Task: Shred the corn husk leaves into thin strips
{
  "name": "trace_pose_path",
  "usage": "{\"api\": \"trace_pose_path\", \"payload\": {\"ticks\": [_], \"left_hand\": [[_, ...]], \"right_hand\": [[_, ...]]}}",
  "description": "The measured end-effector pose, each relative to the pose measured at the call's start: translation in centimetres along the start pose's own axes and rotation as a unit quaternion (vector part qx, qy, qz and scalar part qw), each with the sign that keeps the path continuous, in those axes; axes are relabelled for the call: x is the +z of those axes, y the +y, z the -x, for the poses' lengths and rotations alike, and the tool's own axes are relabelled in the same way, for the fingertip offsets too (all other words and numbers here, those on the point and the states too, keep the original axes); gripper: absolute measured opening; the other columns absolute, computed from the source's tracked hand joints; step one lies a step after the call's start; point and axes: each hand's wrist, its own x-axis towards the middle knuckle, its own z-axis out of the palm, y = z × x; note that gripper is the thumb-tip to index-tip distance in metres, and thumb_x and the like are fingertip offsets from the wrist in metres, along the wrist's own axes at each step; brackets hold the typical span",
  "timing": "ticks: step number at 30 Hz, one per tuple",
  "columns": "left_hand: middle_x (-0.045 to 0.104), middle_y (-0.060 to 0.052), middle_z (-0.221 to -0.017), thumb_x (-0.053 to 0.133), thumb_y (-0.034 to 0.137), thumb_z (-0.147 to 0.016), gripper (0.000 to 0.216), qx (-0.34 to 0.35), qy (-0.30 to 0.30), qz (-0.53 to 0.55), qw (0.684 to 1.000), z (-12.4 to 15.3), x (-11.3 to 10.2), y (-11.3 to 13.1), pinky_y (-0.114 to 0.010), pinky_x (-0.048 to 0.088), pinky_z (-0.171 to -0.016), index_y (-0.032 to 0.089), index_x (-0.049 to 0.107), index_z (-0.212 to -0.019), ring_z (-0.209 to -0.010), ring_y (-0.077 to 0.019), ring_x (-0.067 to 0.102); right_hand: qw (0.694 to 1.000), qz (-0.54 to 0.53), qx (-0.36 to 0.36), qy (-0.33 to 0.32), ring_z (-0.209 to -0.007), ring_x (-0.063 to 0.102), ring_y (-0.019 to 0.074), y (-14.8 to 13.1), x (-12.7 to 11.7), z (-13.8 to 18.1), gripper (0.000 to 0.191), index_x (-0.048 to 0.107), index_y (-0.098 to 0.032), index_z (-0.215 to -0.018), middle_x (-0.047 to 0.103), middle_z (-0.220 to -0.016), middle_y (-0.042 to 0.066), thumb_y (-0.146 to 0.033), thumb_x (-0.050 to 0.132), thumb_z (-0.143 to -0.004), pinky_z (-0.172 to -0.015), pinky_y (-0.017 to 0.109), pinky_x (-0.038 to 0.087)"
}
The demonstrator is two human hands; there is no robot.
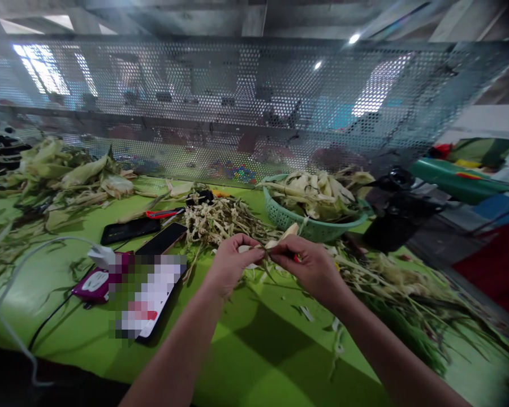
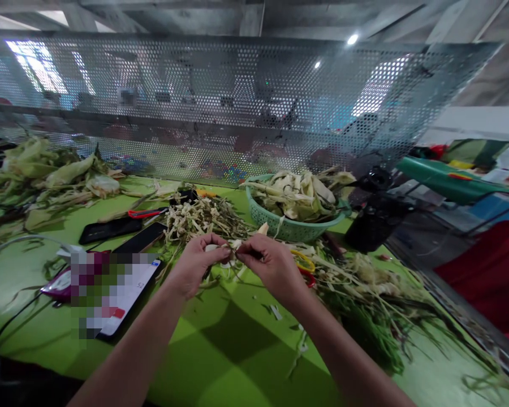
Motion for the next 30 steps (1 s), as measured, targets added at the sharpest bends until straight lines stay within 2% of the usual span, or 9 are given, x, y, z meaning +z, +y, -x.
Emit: {"api": "trace_pose_path", "payload": {"ticks": [4,8,11,14,16,18,22,26,30], "left_hand": [[0.060,0.001,-0.066,0.067,0.024,-0.066,0.015,0.046,0.055,-0.136,0.988,-0.3,-0.2,-0.6,-0.023,0.040,-0.059,0.015,0.060,-0.075,-0.060,-0.0105,0.052],[0.064,-0.002,-0.073,0.061,0.019,-0.071,0.007,0.120,0.082,-0.343,0.928,0.3,0.2,-0.7,-0.024,0.038,-0.062,0.016,0.063,-0.076,-0.067,-0.0133,0.054],[0.065,-0.003,-0.075,0.056,0.014,-0.073,0.009,0.171,0.052,-0.449,0.876,0.8,0.5,-0.6,-0.026,0.036,-0.063,0.016,0.063,-0.077,-0.067,-0.0141,0.054],[0.066,-0.004,-0.075,0.055,0.012,-0.071,0.010,0.175,-0.001,-0.487,0.856,0.9,0.4,-0.4,-0.026,0.035,-0.062,0.016,0.064,-0.075,-0.068,-0.0153,0.054],[0.066,-0.002,-0.073,0.057,0.012,-0.069,0.010,0.146,-0.036,-0.458,0.876,0.8,0.0,-0.3,-0.026,0.035,-0.062,0.016,0.065,-0.074,-0.068,-0.0152,0.055],[0.064,0.000,-0.068,0.060,0.015,-0.067,0.008,0.097,-0.074,-0.383,0.916,0.6,-0.4,0.0,-0.024,0.035,-0.060,0.016,0.066,-0.073,-0.066,-0.0135,0.054],[0.059,0.002,-0.063,0.069,0.020,-0.063,0.015,-0.003,-0.103,-0.146,0.984,0.3,-0.5,0.3,-0.021,0.036,-0.057,0.014,0.063,-0.074,-0.058,-0.0085,0.050],[0.059,0.002,-0.062,0.074,0.020,-0.059,0.021,-0.021,-0.042,0.018,0.999,0.1,-0.2,0.2,-0.021,0.039,-0.060,0.013,0.059,-0.073,-0.057,-0.0073,0.052],[0.058,0.002,-0.060,0.072,0.023,-0.060,0.021,-0.004,0.020,0.010,1.000,-0.1,0.1,-0.4,-0.022,0.040,-0.060,0.014,0.058,-0.072,-0.056,-0.0082,0.052]], "right_hand": [[0.992,0.104,-0.073,-0.010,-0.077,0.060,0.0161,-0.9,0.1,0.4,0.011,0.066,-0.019,-0.086,0.066,-0.083,0.004,-0.018,0.055,-0.088,-0.070,0.026,0.044],[0.958,0.259,-0.112,-0.044,-0.075,0.057,0.0184,-1.1,0.4,0.8,0.015,0.064,-0.017,-0.087,0.063,-0.081,0.007,-0.018,0.050,-0.091,-0.067,0.029,0.040],[0.930,0.334,-0.138,-0.062,-0.071,0.053,0.0194,-0.9,0.6,1.0,0.018,0.063,-0.015,-0.083,0.060,-0.078,0.008,-0.017,0.047,-0.092,-0.067,0.030,0.037],[0.944,0.295,-0.132,-0.073,-0.072,0.052,0.0186,-0.4,0.3,0.7,0.019,0.062,-0.016,-0.082,0.059,-0.078,0.008,-0.017,0.046,-0.092,-0.067,0.030,0.038],[0.972,0.198,-0.096,-0.082,-0.074,0.054,0.0174,0.2,-0.1,0.3,0.017,0.062,-0.016,-0.083,0.060,-0.080,0.006,-0.018,0.048,-0.091,-0.068,0.028,0.039],[0.992,0.075,-0.036,-0.094,-0.075,0.056,0.0160,0.8,-0.5,-0.1,0.013,0.063,-0.017,-0.082,0.062,-0.080,0.004,-0.021,0.053,-0.088,-0.068,0.026,0.041],[0.987,-0.103,0.085,-0.094,-0.065,0.053,0.0136,1.4,-0.5,-0.4,0.015,0.062,-0.017,-0.078,0.060,-0.070,0.000,-0.032,0.061,-0.081,-0.059,0.024,0.040],[0.990,-0.111,0.086,-0.033,-0.065,0.052,0.0135,0.8,0.3,-0.1,0.016,0.062,-0.018,-0.078,0.059,-0.069,-0.001,-0.034,0.062,-0.082,-0.060,0.024,0.039],[1.000,-0.012,0.018,0.020,-0.073,0.056,0.0158,-0.1,0.9,0.4,0.009,0.062,-0.019,-0.080,0.062,-0.078,0.002,-0.025,0.059,-0.086,-0.067,0.026,0.042]]}}
